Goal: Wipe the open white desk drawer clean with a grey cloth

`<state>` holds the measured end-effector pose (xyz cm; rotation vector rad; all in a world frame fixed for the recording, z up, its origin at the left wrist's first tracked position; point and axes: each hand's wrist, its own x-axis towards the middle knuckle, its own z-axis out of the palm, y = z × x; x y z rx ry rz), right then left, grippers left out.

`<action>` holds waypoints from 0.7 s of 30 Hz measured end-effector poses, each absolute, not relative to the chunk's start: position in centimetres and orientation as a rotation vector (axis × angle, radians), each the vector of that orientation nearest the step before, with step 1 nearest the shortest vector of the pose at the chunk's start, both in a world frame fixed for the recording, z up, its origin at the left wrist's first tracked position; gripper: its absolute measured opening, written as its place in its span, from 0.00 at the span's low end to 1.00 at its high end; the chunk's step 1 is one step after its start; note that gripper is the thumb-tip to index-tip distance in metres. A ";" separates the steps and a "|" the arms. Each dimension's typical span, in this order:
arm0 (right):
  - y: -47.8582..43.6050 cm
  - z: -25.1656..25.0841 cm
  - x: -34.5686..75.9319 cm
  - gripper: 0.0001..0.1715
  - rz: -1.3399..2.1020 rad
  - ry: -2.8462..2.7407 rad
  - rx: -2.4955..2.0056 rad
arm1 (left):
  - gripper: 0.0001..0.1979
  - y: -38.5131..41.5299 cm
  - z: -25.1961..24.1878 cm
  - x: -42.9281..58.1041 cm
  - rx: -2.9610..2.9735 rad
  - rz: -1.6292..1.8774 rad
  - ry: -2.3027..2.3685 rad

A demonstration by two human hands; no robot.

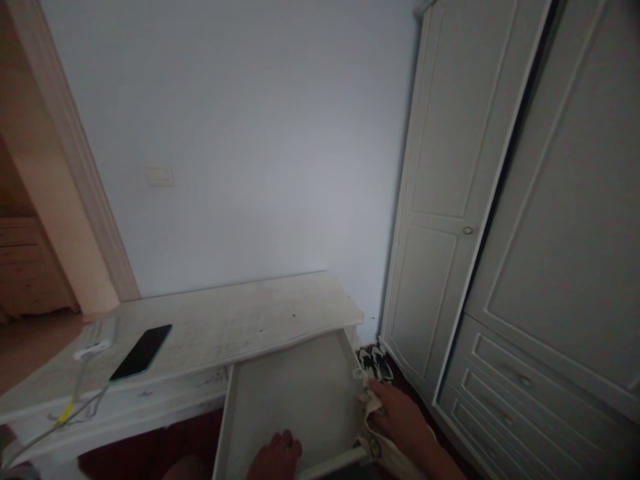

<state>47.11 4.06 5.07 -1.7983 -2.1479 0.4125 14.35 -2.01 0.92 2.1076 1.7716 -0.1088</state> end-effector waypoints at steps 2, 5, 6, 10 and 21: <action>2.7 4.6 46.5 0.43 0.306 -2.124 -1.845 | 0.36 -1.9 1.1 14.3 2.074 -0.082 1.760; 1.9 5.2 44.5 0.47 0.196 -2.194 -1.861 | 0.35 -1.7 1.5 14.3 2.068 -0.122 1.722; 1.8 5.7 43.7 0.47 0.178 -2.243 -1.854 | 0.35 -1.7 1.7 14.4 2.068 -0.140 1.714; 1.3 7.0 40.7 0.45 0.186 -2.388 -1.790 | 0.37 -1.8 2.1 14.6 2.078 -0.190 1.726; 1.4 0.5 30.9 0.36 0.280 -2.482 -1.314 | 0.30 -1.2 1.6 14.5 1.958 0.007 1.799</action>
